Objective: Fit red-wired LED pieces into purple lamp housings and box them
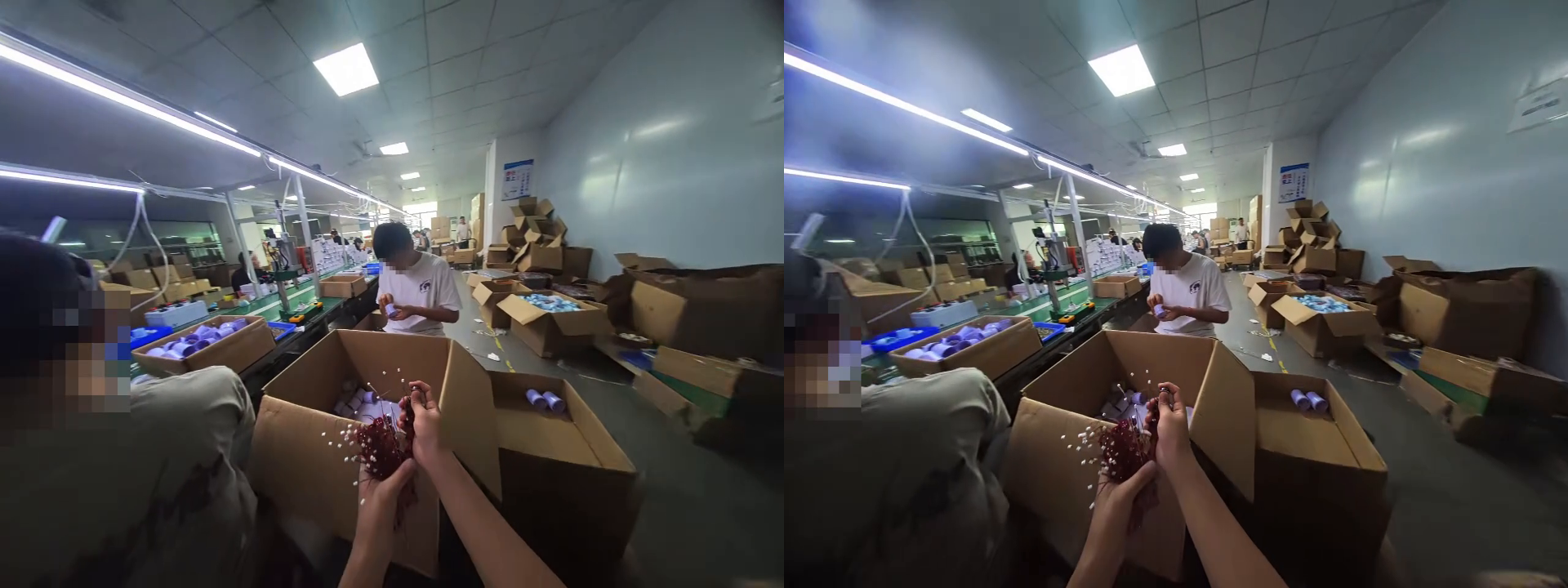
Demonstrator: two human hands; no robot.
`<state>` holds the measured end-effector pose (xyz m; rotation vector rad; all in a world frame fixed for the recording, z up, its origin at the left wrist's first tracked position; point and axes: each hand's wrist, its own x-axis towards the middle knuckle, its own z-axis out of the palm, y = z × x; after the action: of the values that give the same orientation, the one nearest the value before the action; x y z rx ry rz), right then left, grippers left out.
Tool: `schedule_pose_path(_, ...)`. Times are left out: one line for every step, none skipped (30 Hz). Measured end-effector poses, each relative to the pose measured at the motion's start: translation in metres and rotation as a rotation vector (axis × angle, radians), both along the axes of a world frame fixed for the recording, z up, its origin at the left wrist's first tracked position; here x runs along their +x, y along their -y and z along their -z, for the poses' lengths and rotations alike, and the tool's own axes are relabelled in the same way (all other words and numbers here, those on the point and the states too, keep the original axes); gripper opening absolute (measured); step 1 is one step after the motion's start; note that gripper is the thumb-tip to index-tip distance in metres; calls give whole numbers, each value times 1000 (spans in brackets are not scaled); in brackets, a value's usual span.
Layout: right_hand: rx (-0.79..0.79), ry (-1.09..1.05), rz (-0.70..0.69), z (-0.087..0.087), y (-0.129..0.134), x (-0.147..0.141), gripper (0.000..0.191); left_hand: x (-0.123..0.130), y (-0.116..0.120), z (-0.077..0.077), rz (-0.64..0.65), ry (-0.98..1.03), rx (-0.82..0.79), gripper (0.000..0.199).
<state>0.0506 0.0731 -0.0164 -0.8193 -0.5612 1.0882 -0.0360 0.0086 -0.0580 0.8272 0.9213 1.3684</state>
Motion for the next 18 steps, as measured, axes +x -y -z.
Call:
schedule_pose_path(1,-6,-21,-1,-12,-2,25,-2,-9,-5,-18,-6,14,57)
schedule_pose_path(1,-10,-37,-2,-23,-2,25,-5,-19,-9,-33,-16,22,53)
schedule_pose_path(-1,-9,-50,-3,-34,-1,26,-7,-28,-13,-47,-28,26,50)
schedule_pose_path(-5,-5,-59,-3,-44,2,26,-10,-37,-15,-61,-40,27,46)
schedule_pose_path(-12,2,-68,-2,-54,6,25,-12,-45,-17,-72,-52,27,44)
schedule_pose_path(-20,10,-78,0,-63,10,25,-14,-54,-19,-80,-63,27,42)
schedule_pose_path(-31,19,-96,2,-71,14,25,-15,-62,-21,-83,-74,28,41)
schedule_pose_path(-43,25,-124,4,-78,17,25,-17,-69,-24,-81,-86,32,40)
schedule_pose_path(-52,30,-164,7,-85,20,25,-18,-77,-27,-72,-99,37,38)
schedule_pose_path(-59,32,-208,9,-90,23,26,-18,-84,-30,-56,-116,43,36)
schedule_pose_path(-60,32,-251,12,-94,24,27,-19,-92,-33,-35,-137,46,33)
schedule_pose_path(-58,30,-286,15,-98,25,27,-18,-99,-36,-8,-162,45,29)
schedule_pose_path(-52,26,-308,18,-101,26,27,-17,-107,-39,19,-190,39,24)
schedule_pose_path(-44,20,-315,20,-105,26,27,-16,-115,-41,45,-218,30,19)
schedule_pose_path(-38,13,-308,23,-108,26,27,-14,-123,-43,69,-246,19,14)
schedule_pose_path(-34,5,-292,26,-112,27,26,-12,-130,-43,88,-270,10,11)
schedule_pose_path(-29,-3,-270,30,-116,27,27,-10,-137,-43,105,-291,3,10)
schedule_pose_path(-24,-11,-245,33,-119,28,27,-8,-142,-42,120,-307,0,10)
